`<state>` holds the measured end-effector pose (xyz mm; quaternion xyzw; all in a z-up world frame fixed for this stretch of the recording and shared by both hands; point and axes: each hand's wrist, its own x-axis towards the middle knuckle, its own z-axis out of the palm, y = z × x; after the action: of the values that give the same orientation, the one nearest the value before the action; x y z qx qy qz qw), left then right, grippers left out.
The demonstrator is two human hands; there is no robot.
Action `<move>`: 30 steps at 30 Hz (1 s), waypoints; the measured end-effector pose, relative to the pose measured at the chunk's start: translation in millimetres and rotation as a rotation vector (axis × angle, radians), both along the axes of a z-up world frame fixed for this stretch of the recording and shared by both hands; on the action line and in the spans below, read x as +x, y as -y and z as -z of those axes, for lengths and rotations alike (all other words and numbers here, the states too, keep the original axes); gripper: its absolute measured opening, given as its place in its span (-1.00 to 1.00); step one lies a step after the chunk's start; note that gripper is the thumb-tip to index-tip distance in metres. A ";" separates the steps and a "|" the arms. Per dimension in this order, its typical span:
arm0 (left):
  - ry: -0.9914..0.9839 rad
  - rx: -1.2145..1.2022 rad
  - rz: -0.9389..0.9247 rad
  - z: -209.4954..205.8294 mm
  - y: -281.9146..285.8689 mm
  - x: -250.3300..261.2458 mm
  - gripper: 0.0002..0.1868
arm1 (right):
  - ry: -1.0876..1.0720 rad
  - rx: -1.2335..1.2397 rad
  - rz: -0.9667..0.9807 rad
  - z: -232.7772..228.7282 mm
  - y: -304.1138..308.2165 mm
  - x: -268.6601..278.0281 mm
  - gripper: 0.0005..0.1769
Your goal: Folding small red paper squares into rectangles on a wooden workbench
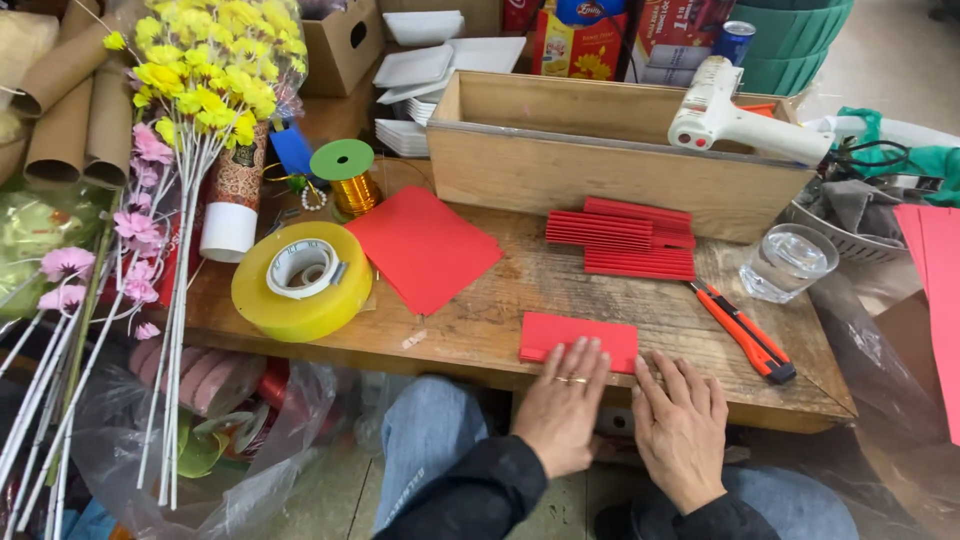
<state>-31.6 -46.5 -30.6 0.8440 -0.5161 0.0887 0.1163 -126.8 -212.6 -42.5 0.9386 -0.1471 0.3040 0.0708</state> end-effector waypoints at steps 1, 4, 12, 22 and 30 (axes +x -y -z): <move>-0.002 0.001 0.001 -2.6 -10.8 6.0 0.37 | -0.002 0.001 0.001 -1.8 0.0 0.0 -0.56; -0.060 0.068 -0.038 -1.4 -45.7 24.1 0.19 | 0.028 -0.020 -0.026 -5.1 -1.4 -0.7 -0.57; 0.047 -0.048 -0.215 19.4 -81.1 35.3 0.38 | 0.040 0.029 -0.020 5.9 -1.1 1.3 -0.52; -1.787 -1.331 -0.859 6.3 -51.5 -17.3 -0.54 | -0.005 0.134 -0.105 15.4 -11.5 -1.1 -0.51; -1.906 -1.750 -0.693 10.9 -48.2 -7.4 -0.73 | 0.271 0.970 -0.523 -61.5 -37.7 -51.4 -0.72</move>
<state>-38.9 1.6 -41.6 0.3109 0.2313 -0.2068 0.8984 -178.1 -174.8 19.0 0.8215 -0.0405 0.3269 -0.4655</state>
